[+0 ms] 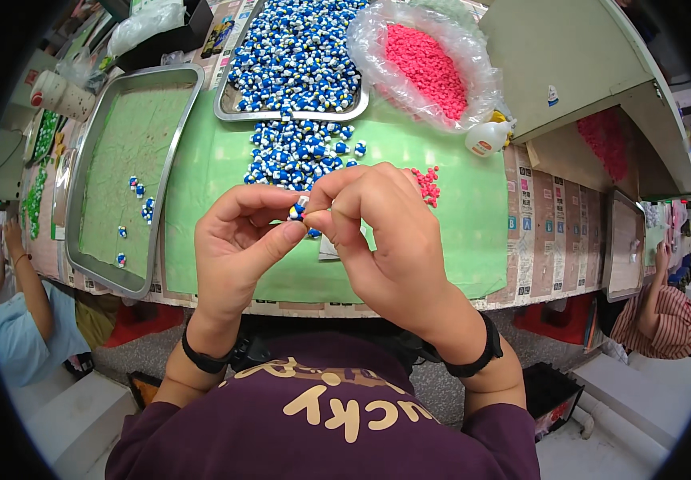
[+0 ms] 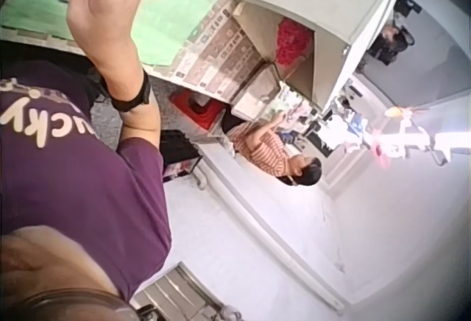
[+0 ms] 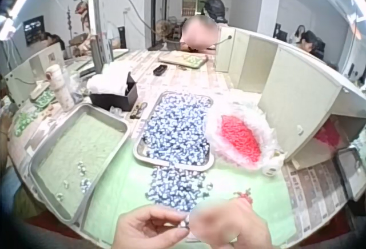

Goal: The person repeatedly picks a blue-and-white capsule from a tray and a small pink piece from a pile, then joins them together by hand. The assembled units are placed into a metal tray on the left. The process is repeated continuously throughout the clip.

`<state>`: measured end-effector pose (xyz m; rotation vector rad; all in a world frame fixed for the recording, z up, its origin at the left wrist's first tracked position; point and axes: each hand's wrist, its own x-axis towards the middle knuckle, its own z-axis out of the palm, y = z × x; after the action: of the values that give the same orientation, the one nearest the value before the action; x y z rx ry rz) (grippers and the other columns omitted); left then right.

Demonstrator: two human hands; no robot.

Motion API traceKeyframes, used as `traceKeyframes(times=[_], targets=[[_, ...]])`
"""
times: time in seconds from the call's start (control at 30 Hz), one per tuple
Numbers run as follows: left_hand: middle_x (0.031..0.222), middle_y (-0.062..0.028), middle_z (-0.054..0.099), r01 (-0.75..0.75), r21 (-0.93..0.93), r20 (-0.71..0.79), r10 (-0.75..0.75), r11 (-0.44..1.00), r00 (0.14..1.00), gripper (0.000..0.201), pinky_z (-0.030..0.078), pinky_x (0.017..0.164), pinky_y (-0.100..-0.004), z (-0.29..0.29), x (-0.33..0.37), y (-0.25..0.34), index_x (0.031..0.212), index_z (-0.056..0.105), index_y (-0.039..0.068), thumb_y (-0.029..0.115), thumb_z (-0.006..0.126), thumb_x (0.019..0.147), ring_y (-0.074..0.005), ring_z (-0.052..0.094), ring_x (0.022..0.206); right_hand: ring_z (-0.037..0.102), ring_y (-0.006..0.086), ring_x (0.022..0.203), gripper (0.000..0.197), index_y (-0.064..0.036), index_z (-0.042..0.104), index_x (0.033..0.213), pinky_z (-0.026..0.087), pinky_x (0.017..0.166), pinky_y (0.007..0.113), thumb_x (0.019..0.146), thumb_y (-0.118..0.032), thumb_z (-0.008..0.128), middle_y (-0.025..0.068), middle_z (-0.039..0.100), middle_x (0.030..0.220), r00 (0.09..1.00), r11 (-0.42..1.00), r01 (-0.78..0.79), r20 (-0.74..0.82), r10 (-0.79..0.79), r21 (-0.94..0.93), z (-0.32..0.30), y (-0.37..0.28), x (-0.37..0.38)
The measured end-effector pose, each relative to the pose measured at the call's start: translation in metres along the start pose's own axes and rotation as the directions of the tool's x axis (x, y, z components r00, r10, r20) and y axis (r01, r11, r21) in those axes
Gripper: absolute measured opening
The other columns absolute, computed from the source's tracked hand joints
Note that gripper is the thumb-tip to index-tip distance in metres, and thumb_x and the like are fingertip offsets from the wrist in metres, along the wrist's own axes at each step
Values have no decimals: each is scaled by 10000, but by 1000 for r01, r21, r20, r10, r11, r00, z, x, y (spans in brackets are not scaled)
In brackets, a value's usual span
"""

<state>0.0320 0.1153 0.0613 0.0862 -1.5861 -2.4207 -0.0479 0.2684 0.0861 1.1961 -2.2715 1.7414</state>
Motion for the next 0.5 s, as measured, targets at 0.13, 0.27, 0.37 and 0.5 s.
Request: traceKeyframes(times=[0.13, 0.27, 0.37, 0.5], targets=[[1045, -94, 650, -46, 108, -17, 48, 993, 999, 242, 547, 861, -295, 2, -1, -1, 1074, 627, -27, -63, 674, 840, -160, 641, 975, 565, 197, 732, 265, -83, 463, 764, 387, 683, 323, 774, 37, 699, 40, 648, 824, 1000, 999, 10, 5, -10, -39, 1, 1, -1], [1024, -96, 657, -158, 272, -7, 166, 949, 986, 233, 564, 806, -279, 3, -1, -5, 1042, 660, -22, -78, 684, 817, -165, 657, 930, 550, 218, 724, 283, -69, 456, 785, 395, 661, 334, 755, 57, 707, 59, 605, 807, 1000, 1000, 13, -25, -13, -23, 4, 3, -1], [1007, -110, 650, -264, 426, 63, 263, 865, 963, 256, 560, 777, -263, -1, -3, -4, 1023, 666, -28, -123, 685, 786, -170, 652, 921, 504, 229, 702, 307, -58, 444, 809, 401, 650, 327, 743, 66, 717, 69, 524, 781, 999, 999, -25, -19, 26, 23, 5, 5, -2], [990, -125, 651, -337, 514, 151, 304, 789, 941, 277, 562, 760, -259, -3, -1, -1, 1003, 665, -34, -157, 689, 756, -184, 651, 919, 442, 213, 688, 310, -50, 435, 831, 398, 654, 304, 755, 51, 718, 67, 432, 764, 999, 999, -41, 20, 40, 36, 4, 9, -5]])
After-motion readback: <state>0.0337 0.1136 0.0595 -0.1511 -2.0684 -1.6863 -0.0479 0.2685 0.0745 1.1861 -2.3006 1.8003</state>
